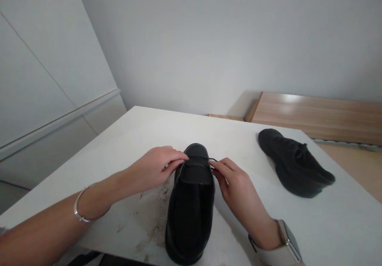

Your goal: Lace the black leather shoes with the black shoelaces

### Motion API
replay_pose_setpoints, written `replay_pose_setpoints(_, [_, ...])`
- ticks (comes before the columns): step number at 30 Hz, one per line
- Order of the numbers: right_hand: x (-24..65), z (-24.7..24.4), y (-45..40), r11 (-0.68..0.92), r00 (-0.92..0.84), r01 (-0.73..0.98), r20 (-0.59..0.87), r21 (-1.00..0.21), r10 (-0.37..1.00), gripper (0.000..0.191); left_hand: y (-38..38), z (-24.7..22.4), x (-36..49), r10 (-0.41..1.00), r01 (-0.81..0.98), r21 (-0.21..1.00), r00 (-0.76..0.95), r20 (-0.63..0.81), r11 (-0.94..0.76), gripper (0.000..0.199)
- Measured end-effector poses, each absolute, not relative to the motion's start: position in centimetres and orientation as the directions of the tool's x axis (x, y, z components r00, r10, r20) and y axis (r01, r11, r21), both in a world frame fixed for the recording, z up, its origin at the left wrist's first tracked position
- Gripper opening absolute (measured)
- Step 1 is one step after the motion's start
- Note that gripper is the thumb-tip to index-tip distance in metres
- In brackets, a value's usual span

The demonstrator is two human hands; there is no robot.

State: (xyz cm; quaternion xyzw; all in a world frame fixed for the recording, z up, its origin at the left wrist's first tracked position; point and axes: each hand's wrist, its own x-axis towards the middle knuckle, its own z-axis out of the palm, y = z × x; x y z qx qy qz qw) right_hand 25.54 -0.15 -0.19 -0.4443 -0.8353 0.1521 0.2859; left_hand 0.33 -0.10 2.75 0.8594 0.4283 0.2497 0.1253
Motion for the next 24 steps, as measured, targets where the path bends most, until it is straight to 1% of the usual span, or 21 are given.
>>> replay_pose_setpoints(2, [25.3,0.0,-0.3,0.534,-0.417,0.660,0.333,-0.529,0.846,0.040,0.4,4.2,0.8,0.821,0.701,0.442,0.539,0.186,-0.560,0.030])
replay_pose_setpoints(4, [25.1,0.4,-0.4,0.523,-0.411,0.662,0.324,-0.537,0.852,0.044,1.1,5.6,1.2,0.819,0.728,0.426,0.571,0.054,-0.536,0.035])
replay_pose_setpoints(5, [25.0,0.7,-0.4,0.524,-0.419,0.667,0.314,-0.530,0.852,0.045,1.5,6.1,1.5,0.811,0.739,0.408,0.584,0.008,-0.536,0.035])
replay_pose_setpoints(7, [24.7,1.5,-0.7,0.524,-0.452,0.692,0.268,-0.496,0.851,0.051,2.4,7.0,2.0,0.791,0.747,0.368,0.610,-0.049,-0.554,0.028])
replay_pose_setpoints(9, [24.3,2.5,-1.0,0.512,-0.479,0.729,0.196,-0.454,0.856,0.053,3.1,7.5,2.6,0.768,0.747,0.333,0.633,-0.094,-0.575,0.016])
replay_pose_setpoints(10, [24.1,3.1,-1.1,0.500,-0.483,0.748,0.159,-0.437,0.861,0.049,3.4,7.7,3.0,0.758,0.748,0.315,0.641,-0.118,-0.584,0.012])
replay_pose_setpoints(13, [23.6,4.8,-1.2,0.474,-0.487,0.794,0.066,-0.380,0.871,0.033,4.0,8.0,3.8,0.733,0.751,0.260,0.656,-0.180,-0.607,0.010])
replay_pose_setpoints(14, [23.4,5.3,-1.0,0.477,-0.495,0.803,0.045,-0.356,0.868,0.030,4.0,8.1,4.0,0.728,0.751,0.242,0.658,-0.193,-0.614,0.010])
replay_pose_setpoints(16, [23.1,6.3,-0.5,0.493,-0.516,0.820,0.001,-0.291,0.857,0.031,4.0,8.2,4.2,0.720,0.750,0.220,0.661,-0.212,-0.624,0.011])
replay_pose_setpoints(19, [22.5,7.7,0.5,0.527,-0.544,0.832,-0.073,-0.172,0.836,0.035,3.8,8.4,4.1,0.709,0.744,0.220,0.669,-0.224,-0.631,0.012])
replay_pose_setpoints(21, [22.0,8.3,1.0,0.551,-0.562,0.827,-0.117,-0.110,0.819,0.031,3.8,8.4,3.9,0.704,0.742,0.233,0.670,-0.234,-0.629,0.012])
replay_pose_setpoints(24, [21.2,8.8,1.3,0.564,-0.565,0.824,-0.136,-0.046,0.814,0.022,3.9,8.3,4.0,0.711,0.752,0.251,0.659,-0.245,-0.610,0.010])
